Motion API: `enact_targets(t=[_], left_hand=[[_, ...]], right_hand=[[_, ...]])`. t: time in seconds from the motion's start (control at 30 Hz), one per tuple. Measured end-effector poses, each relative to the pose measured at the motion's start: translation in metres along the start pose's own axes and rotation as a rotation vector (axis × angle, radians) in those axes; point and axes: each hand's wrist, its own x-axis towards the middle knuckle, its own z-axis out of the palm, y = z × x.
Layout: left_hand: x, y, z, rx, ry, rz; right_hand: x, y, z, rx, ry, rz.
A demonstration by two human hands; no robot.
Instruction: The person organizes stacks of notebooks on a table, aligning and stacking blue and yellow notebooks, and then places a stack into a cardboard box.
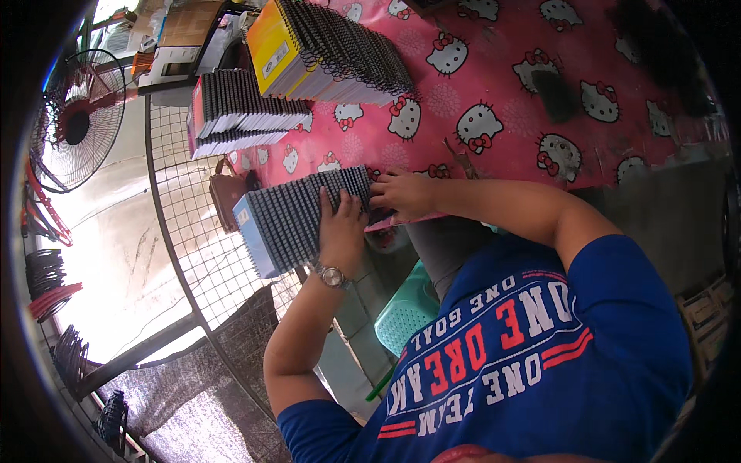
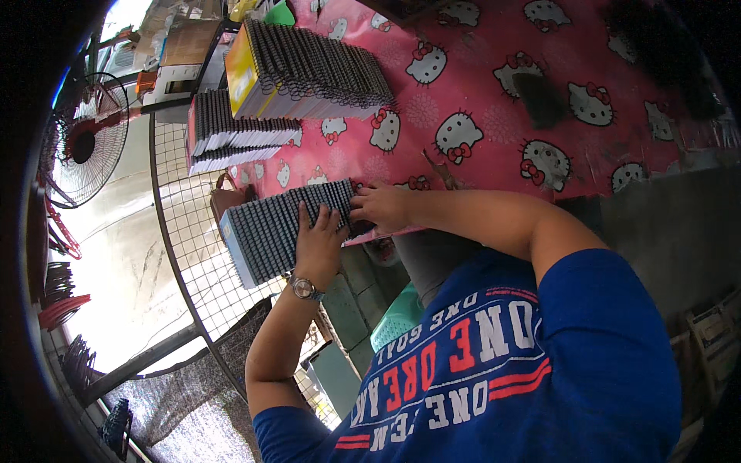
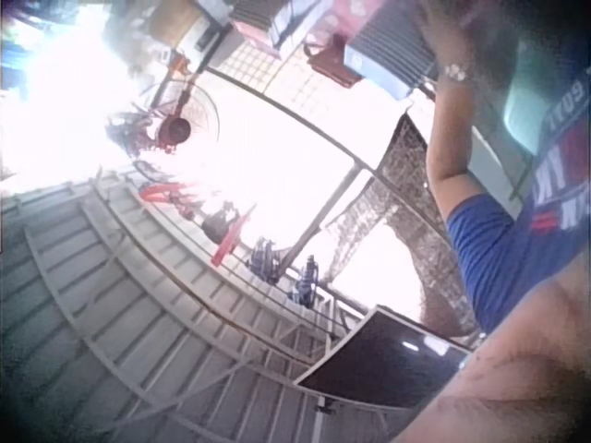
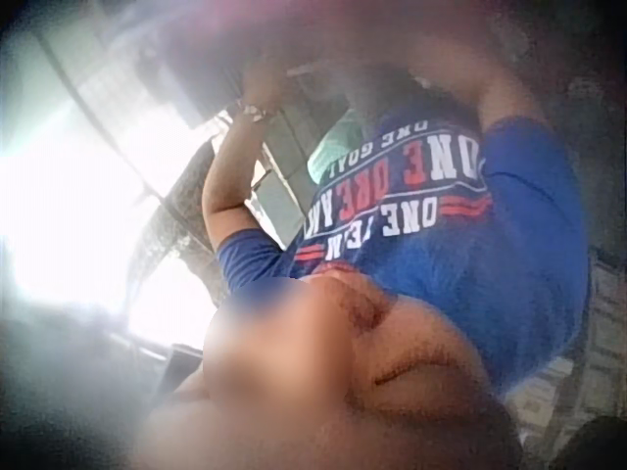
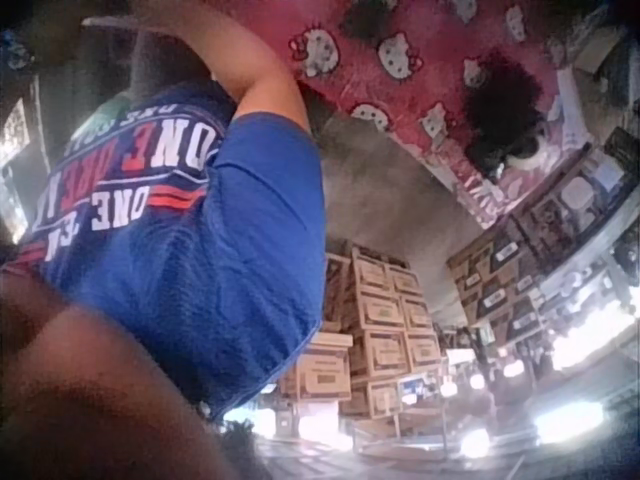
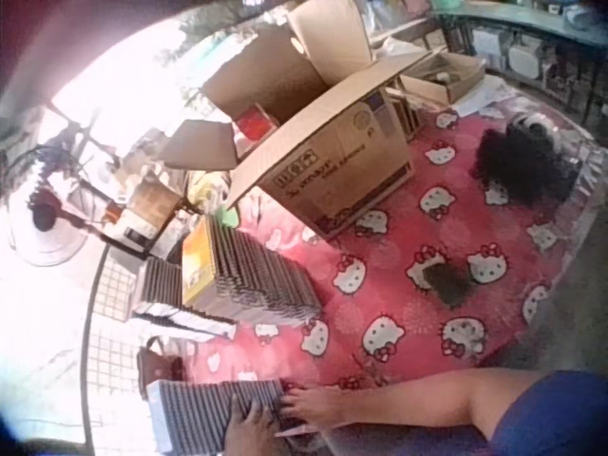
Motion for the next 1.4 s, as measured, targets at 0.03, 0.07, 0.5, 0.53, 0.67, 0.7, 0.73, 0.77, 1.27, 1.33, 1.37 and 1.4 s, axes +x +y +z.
enact_targets(t=[0.03,0.07,0.5,0.53,0.67,0.7,0.73,0.77,1.27,1.33,1.37,1.4], left_hand=[[0.000,0.000,0.000,-0.001,0.001,0.003],[0.000,-0.001,-0.001,-0.013,0.006,0.001],[-0.002,0.000,-0.002,0.091,0.065,0.016],[-0.003,0.000,-0.001,0.091,0.067,0.017],[-0.003,0.001,0.009,0.047,0.109,0.001],[-0.002,0.001,0.007,0.056,0.119,0.007],[0.000,0.001,0.004,0.060,0.125,0.008],[-0.001,0.000,0.004,0.051,0.100,0.015],[0.004,0.009,0.007,0.081,-0.044,0.018],[0.005,0.011,0.008,0.077,-0.074,0.020],[0.005,0.010,0.004,0.084,-0.114,0.026],[0.005,0.010,0.002,0.090,-0.154,0.031]], right_hand=[[0.001,0.000,0.001,0.005,-0.006,0.006],[0.003,0.002,0.002,0.003,-0.005,0.009],[0.031,0.002,-0.028,0.370,-0.421,0.286],[0.039,-0.001,-0.038,0.550,-0.677,0.470],[0.042,-0.004,-0.039,0.463,-0.696,0.450],[0.035,0.002,-0.026,0.315,-0.533,0.311],[0.026,0.010,-0.015,0.166,-0.369,0.172],[0.020,0.008,-0.012,0.166,-0.373,0.170],[0.022,-0.010,-0.022,0.031,-0.410,0.220],[0.016,-0.011,-0.022,-0.084,-0.300,0.082],[0.016,-0.009,-0.020,-0.086,-0.299,0.084],[0.017,-0.008,-0.017,-0.080,-0.323,0.107]])
